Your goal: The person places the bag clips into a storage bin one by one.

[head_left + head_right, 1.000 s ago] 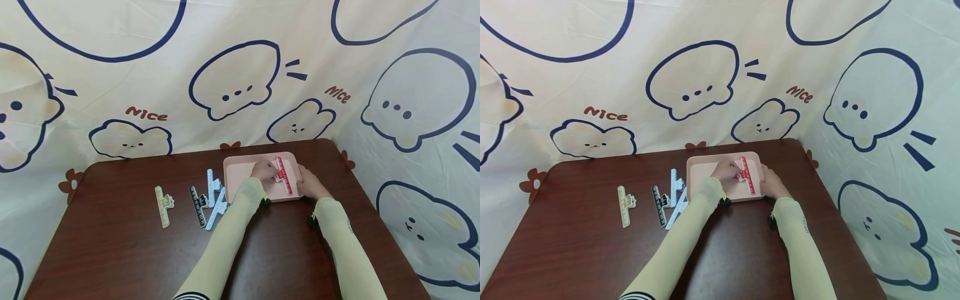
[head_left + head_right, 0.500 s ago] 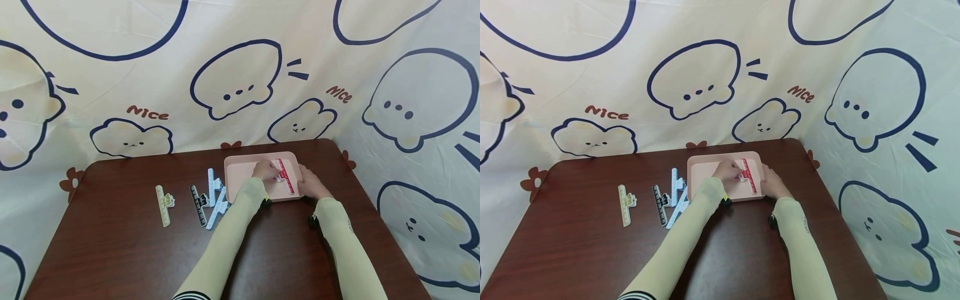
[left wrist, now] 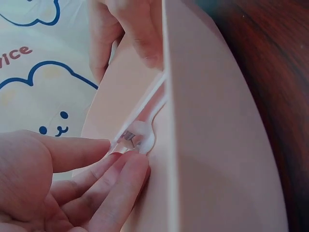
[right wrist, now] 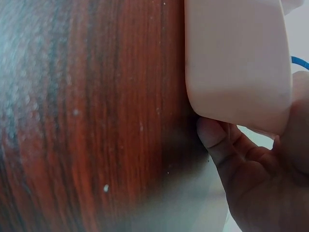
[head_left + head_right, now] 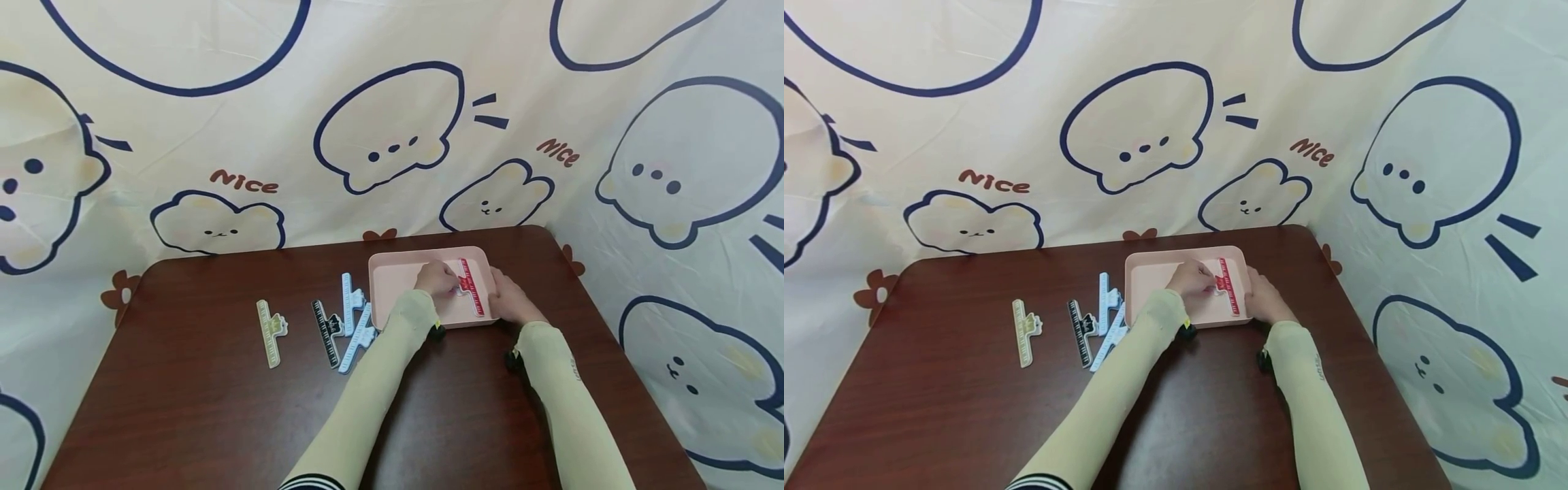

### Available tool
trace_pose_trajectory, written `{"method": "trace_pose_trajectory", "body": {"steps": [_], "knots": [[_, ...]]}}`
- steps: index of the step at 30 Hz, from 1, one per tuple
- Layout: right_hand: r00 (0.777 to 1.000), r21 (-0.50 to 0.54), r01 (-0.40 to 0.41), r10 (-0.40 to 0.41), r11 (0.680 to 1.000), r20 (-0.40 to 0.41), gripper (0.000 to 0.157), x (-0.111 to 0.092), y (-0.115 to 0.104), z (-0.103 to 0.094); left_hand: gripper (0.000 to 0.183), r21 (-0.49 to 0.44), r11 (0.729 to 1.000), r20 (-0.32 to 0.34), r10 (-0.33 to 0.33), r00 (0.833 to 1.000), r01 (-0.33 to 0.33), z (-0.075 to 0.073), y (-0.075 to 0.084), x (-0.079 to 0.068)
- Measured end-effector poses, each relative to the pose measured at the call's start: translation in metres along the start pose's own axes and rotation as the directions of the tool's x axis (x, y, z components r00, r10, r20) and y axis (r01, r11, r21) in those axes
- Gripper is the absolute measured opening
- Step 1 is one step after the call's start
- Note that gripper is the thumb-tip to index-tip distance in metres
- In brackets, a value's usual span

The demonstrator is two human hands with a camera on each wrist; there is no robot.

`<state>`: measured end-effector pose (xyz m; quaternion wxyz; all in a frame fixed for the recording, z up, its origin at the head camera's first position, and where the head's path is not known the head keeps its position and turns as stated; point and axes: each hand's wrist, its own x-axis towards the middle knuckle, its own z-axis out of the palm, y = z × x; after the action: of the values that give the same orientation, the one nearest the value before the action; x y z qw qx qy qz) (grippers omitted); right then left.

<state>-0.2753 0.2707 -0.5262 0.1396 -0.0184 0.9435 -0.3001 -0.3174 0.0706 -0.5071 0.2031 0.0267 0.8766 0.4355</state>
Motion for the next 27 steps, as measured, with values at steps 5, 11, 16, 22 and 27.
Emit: {"method": "trace_pose_trajectory", "body": {"steps": [5, 11, 16, 22, 27], "knots": [[1.0, 0.004, -0.009, 0.009, 1.0, 0.01, 0.07, -0.0004, 0.0014, 0.0, 0.015, -0.01, 1.0, 0.023, 0.007, 1.0, -0.006, 0.001, 0.0013, -0.0003], [1.0, 0.012, -0.01, 0.01, 1.0, 0.018, 0.07, -0.0018, 0.0, -0.001, 0.016, 0.005, 1.0, 0.02, 0.019, 1.0, -0.019, 0.0037, 0.0016, -0.0009], [1.0, 0.026, -0.007, 0.006, 1.0, 0.026, 0.07, -0.0025, -0.0005, -0.0011, 0.016, 0.011, 1.0, 0.014, 0.026, 1.0, -0.026, 0.006, 0.0012, 0.0014], [0.999, 0.031, -0.013, 0.012, 0.999, 0.036, 0.072, -0.0037, -0.0014, -0.0022, 0.014, 0.022, 0.999, 0.031, 0.024, 0.999, -0.024, 0.0071, 0.0046, -0.0004], [0.999, 0.047, -0.031, 0.029, 0.998, 0.042, 0.072, -0.0047, -0.0025, -0.0018, 0.015, 0.034, 0.999, 0.034, 0.023, 0.999, -0.024, 0.0064, 0.0084, -0.0047]]}}
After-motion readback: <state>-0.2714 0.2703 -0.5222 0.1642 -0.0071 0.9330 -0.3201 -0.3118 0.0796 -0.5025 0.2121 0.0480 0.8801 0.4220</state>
